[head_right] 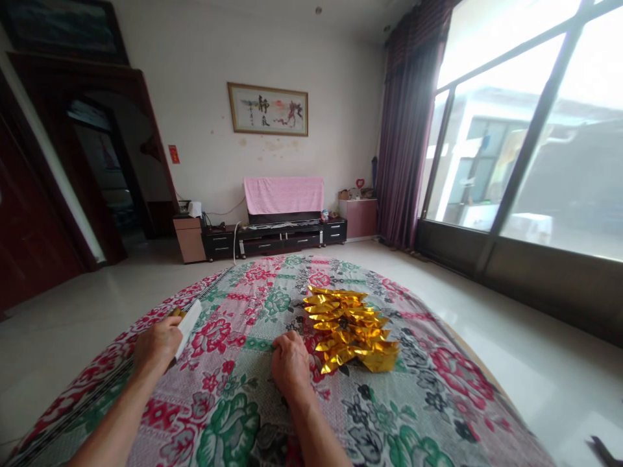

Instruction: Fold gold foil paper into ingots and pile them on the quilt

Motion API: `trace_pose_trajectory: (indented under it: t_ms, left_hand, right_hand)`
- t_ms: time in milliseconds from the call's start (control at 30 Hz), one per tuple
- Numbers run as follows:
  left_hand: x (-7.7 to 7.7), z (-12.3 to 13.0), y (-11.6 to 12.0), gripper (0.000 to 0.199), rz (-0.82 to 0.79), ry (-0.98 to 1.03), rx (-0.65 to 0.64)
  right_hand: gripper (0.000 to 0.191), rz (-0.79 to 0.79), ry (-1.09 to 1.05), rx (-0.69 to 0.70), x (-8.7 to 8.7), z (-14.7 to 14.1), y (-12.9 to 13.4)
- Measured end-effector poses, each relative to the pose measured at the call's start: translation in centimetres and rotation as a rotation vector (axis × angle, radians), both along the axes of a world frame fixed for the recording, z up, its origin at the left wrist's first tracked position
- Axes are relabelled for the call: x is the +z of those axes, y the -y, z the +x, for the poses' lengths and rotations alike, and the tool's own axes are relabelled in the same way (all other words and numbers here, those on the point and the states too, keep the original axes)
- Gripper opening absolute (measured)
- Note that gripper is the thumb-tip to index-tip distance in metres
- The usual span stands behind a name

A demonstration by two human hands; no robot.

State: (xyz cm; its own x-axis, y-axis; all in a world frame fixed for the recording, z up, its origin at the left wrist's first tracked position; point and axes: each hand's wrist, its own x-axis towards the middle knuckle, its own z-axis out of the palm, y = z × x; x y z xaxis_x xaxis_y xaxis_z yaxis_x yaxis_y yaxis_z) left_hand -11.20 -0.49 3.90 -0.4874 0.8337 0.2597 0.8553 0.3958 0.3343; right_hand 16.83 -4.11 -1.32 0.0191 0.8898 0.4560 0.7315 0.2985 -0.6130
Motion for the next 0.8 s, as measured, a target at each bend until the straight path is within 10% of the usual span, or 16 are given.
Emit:
trace_pose_trajectory:
  t_ms: [533,800]
  left_hand:
    - [0.6,1.2,0.4,0.035,0.176,-0.079,-0.059]
    - [-0.8,8.2,2.3,0.026,0.293,-0.241,-0.423]
  right_hand:
    - [0.025,0.042,-0.001,-0.008,-0.2,-0.1,0.0]
    - [0.029,0.049,-0.023,-0.017,-0.3,-0.1,-0.1]
